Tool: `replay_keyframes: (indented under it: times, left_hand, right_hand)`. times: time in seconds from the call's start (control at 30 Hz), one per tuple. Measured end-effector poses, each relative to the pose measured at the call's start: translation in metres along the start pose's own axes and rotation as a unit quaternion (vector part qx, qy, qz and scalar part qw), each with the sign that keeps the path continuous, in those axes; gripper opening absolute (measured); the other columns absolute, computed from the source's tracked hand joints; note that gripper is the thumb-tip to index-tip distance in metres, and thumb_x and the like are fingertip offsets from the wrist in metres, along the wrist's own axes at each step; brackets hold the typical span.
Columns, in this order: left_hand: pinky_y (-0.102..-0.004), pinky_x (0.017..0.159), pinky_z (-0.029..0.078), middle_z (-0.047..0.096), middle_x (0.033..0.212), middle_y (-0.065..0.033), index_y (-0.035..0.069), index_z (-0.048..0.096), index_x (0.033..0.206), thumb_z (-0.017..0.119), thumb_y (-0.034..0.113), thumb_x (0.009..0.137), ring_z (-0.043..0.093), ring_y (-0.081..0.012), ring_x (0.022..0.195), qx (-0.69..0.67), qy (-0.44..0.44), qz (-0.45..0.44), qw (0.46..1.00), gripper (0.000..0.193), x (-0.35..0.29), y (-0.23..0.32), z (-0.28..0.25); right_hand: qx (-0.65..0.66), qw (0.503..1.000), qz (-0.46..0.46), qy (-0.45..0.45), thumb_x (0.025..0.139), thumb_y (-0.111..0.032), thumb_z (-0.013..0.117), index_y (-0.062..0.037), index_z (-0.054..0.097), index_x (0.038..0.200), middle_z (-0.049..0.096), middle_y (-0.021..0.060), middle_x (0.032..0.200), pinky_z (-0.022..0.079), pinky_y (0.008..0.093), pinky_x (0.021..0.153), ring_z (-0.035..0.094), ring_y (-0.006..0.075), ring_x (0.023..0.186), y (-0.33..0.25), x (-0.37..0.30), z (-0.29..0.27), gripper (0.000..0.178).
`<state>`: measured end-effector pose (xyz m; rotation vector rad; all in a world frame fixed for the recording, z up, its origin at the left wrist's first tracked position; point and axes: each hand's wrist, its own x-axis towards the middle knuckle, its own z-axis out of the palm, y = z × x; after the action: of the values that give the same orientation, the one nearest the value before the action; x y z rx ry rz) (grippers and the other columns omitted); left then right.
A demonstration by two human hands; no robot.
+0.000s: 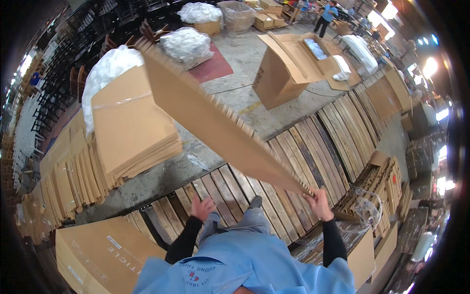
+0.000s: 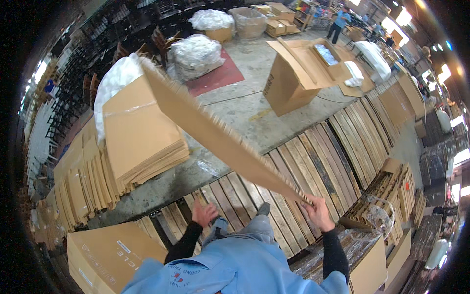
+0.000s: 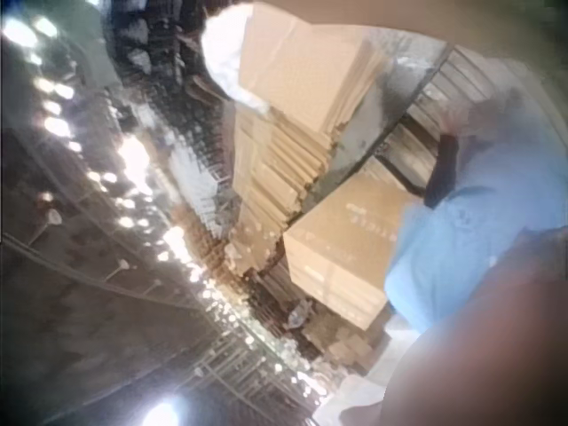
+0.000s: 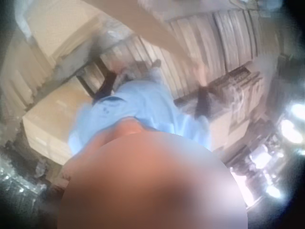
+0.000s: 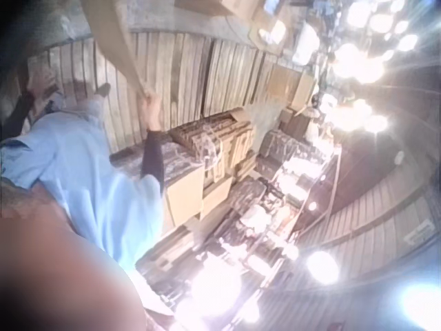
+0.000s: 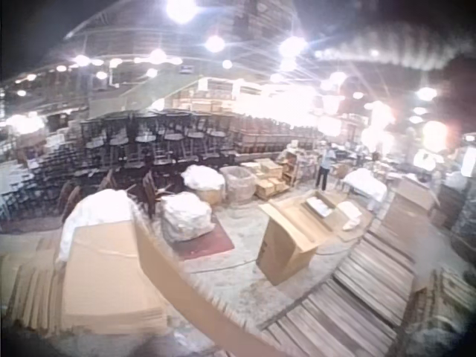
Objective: The person places a wrapped chair into a large cardboard box, adds protective foam and cardboard dividers, then closes and tapes the box shut. The person uses a handheld tape dispenser to seal the box flaps.
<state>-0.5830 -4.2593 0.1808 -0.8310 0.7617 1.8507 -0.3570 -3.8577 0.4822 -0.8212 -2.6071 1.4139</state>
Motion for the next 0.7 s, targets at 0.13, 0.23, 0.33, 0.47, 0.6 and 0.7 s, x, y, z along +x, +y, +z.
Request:
replay_keyframes:
  times: [0.13, 0.23, 0.33, 0.47, 0.6, 0.7]
  left_hand:
    - [-0.0592, 0.118, 0.032, 0.034, 0.162, -0.0175, 0.013, 0.026, 0.161, 0.038, 0.079, 0.095, 0.035, -0.0425, 0.146, -0.015, -0.135, 0.183, 0.974, 0.094, 0.019, 0.026, 0.188]
    - [-0.0690, 0.116, 0.025, 0.020, 0.167, -0.0216, 0.015, 0.018, 0.162, 0.038, 0.081, 0.094, 0.021, -0.0436, 0.153, 0.075, -0.262, 0.319, 0.908, 0.097, 0.054, 0.046, 0.251]
    - [-0.0704, 0.119, 0.015, 0.003, 0.171, -0.0196, 0.018, 0.005, 0.165, 0.043, 0.084, 0.090, 0.008, -0.0431, 0.157, -0.042, -0.171, 0.186, 0.967, 0.107, 0.035, -0.005, 0.335]
    - [-0.0712, 0.115, 0.027, -0.003, 0.172, -0.0188, 0.023, -0.002, 0.166, 0.061, 0.071, 0.091, 0.012, -0.0436, 0.156, 0.125, -0.106, 0.084, 0.983, 0.109, 0.102, -0.081, 0.375]
    - [-0.0619, 0.092, 0.055, 0.042, 0.152, -0.0190, 0.017, 0.037, 0.149, 0.061, 0.044, 0.101, 0.056, -0.0404, 0.129, 0.396, -0.081, 0.031, 0.914, 0.060, 0.251, -0.151, 0.390]
    - [-0.0535, 0.081, 0.060, 0.064, 0.125, -0.0121, 0.011, 0.057, 0.129, 0.058, 0.036, 0.101, 0.067, -0.0323, 0.109, 0.494, -0.027, 0.014, 0.869, 0.037, 0.306, -0.239, 0.449]
  right_hand:
    - [-0.044, 0.992, -0.065, 0.099, 0.079, 0.013, 0.062, -0.0006, 0.071, 0.121, 0.071, 0.0201, 0.124, 0.049, 0.0392, 0.106, 0.067, 0.0306, 0.121, 0.090, -0.089, -0.031, 0.045]
    - [-0.107, 0.978, -0.069, 0.166, 0.070, 0.016, 0.057, -0.0030, 0.072, 0.118, 0.073, 0.0186, 0.120, 0.051, 0.0443, 0.107, 0.067, 0.0366, 0.119, 0.149, -0.138, -0.059, 0.054]
    - [-0.184, 0.960, -0.018, 0.209, 0.069, 0.012, 0.061, -0.0064, 0.071, 0.120, 0.072, 0.0137, 0.123, 0.051, 0.0458, 0.106, 0.066, 0.0340, 0.118, 0.218, -0.196, -0.091, 0.056]
    - [-0.243, 0.940, 0.048, 0.236, 0.071, 0.008, 0.063, -0.0092, 0.071, 0.121, 0.071, 0.0107, 0.125, 0.047, 0.0497, 0.109, 0.064, 0.0310, 0.122, 0.275, -0.262, -0.135, 0.054]
    - [-0.262, 0.924, 0.084, 0.265, 0.070, 0.007, 0.063, -0.0116, 0.071, 0.122, 0.071, 0.0077, 0.127, 0.043, 0.0529, 0.112, 0.063, 0.0285, 0.123, 0.314, -0.289, -0.183, 0.056]
    - [-0.266, 0.915, 0.115, 0.281, 0.070, 0.007, 0.063, -0.0118, 0.071, 0.122, 0.071, 0.0074, 0.127, 0.042, 0.0538, 0.113, 0.064, 0.0283, 0.122, 0.334, -0.296, -0.216, 0.055]
